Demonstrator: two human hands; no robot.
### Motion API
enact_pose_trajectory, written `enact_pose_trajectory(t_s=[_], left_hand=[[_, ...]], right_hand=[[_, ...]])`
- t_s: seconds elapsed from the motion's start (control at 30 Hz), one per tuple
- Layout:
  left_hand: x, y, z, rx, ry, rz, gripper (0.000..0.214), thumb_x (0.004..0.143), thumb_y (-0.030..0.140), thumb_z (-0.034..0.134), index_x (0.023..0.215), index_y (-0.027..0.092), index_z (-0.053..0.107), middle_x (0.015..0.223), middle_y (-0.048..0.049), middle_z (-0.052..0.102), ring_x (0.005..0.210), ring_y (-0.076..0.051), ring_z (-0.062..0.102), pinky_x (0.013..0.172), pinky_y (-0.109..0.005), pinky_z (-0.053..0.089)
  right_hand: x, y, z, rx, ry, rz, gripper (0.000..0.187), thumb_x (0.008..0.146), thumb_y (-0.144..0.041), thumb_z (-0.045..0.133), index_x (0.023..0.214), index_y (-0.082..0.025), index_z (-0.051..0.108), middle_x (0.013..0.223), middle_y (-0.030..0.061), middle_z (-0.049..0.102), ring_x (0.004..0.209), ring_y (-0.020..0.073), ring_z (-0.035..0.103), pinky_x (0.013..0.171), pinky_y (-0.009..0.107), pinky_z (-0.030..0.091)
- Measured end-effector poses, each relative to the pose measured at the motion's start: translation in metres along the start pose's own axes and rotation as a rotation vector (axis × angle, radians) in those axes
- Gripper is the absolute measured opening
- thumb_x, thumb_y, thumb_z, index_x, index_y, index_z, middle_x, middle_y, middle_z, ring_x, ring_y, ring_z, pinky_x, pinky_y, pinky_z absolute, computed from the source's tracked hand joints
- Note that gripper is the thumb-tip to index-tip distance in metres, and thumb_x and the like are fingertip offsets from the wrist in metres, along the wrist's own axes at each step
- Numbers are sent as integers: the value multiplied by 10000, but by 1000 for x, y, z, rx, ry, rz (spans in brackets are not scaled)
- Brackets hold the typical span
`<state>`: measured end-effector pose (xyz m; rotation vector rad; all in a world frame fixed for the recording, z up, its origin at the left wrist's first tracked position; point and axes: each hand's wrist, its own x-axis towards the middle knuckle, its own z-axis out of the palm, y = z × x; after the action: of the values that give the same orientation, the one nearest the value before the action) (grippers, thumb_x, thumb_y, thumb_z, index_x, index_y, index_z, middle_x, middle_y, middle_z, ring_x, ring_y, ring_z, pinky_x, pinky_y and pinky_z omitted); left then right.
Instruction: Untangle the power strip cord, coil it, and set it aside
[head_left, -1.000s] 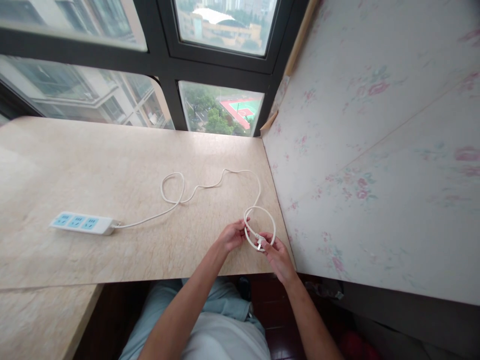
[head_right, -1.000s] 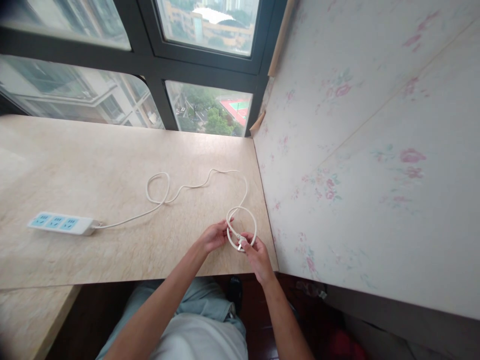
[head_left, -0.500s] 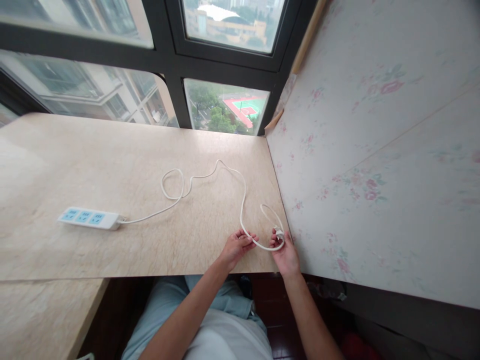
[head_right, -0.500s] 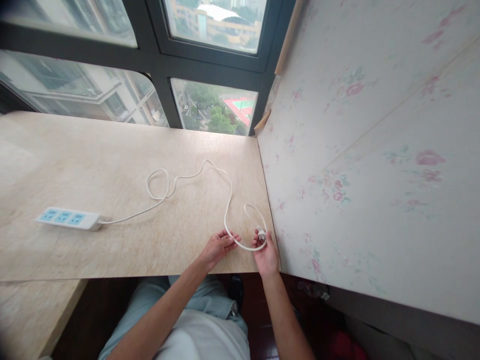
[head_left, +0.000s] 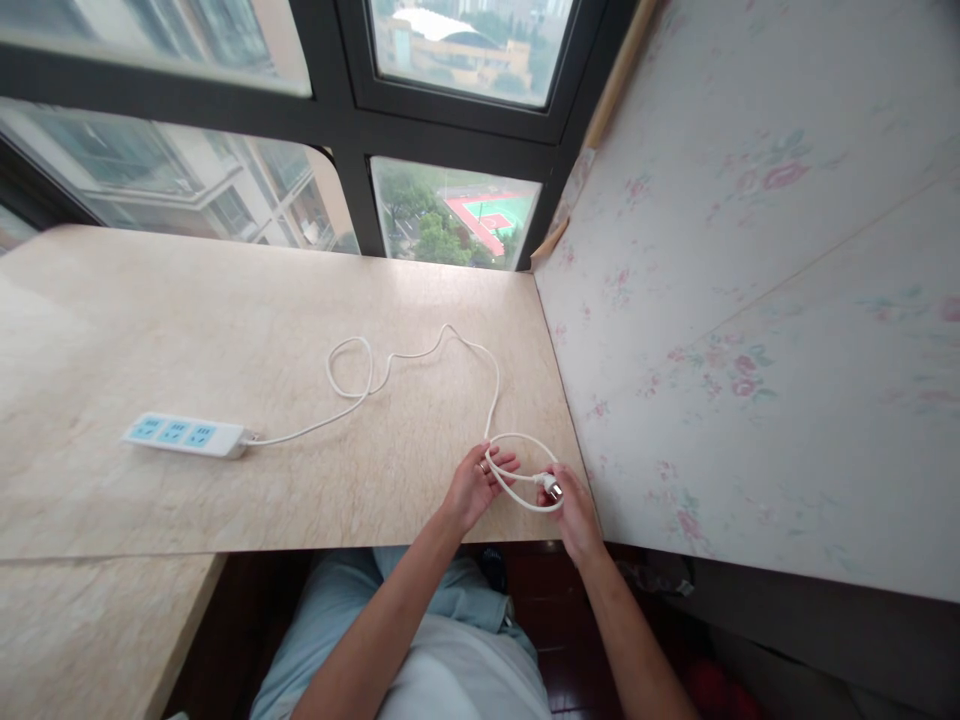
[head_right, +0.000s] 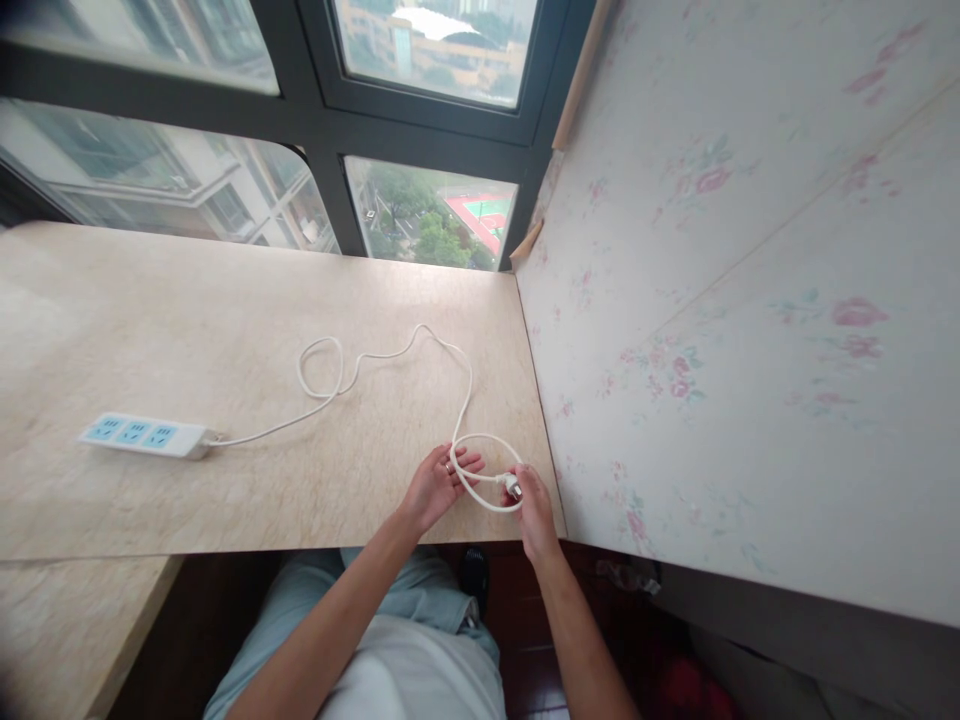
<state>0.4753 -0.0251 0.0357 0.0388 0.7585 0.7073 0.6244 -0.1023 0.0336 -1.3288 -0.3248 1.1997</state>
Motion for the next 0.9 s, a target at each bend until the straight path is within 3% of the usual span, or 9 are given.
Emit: enact_pose_trajectory(t_s=[0.17,0.33,0.47,0.57,0.73,0.9], left_hand=[[6,-1,4,-68,50,56,76,854,190,586,838,120,560,661,-35,614,552,-126,616,581,-251,514],[12,-5,-1,-210,40,76,188,962,210,413,870,118,549,517,63,429,338,-35,333,388,-180,340],[13,-5,-7,-353,-8,56,299,985,342,388,854,125,546,468,95,304,313,-24,208,336,-155,218],[13,-4,-9,-441,-17,65,342,982,391,378,812,138,535,443,106,237,311,-29,164,324,-151,147],[15,-5,-2,-520,111,145,328,942,403,434,699,185,462,418,113,172,309,-45,121,330,-182,83],[14,-8,10,-552,198,179,400,901,404,475,586,201,334,393,108,144,310,-52,103,336,-204,73]], right_hand=[[-6,3,7,-85,-44,18,402,661,-534,782,806,-174,678,662,-7,610,580,109,532,513,218,470],[-7,12,6,131,-90,108,363,684,-463,798,868,-165,706,749,9,666,625,101,569,596,216,501],[-11,24,4,351,-121,209,373,670,-444,814,910,-177,716,804,2,687,682,106,603,670,228,524],[-16,32,4,437,-143,208,342,690,-378,812,964,-202,709,873,2,700,771,124,631,741,257,533],[-26,45,15,553,-66,139,272,700,-261,796,950,-227,694,1002,-1,699,948,137,636,889,288,512],[-30,52,38,539,-44,77,303,731,-333,770,1000,-237,669,1067,9,686,1072,157,608,1010,342,451]])
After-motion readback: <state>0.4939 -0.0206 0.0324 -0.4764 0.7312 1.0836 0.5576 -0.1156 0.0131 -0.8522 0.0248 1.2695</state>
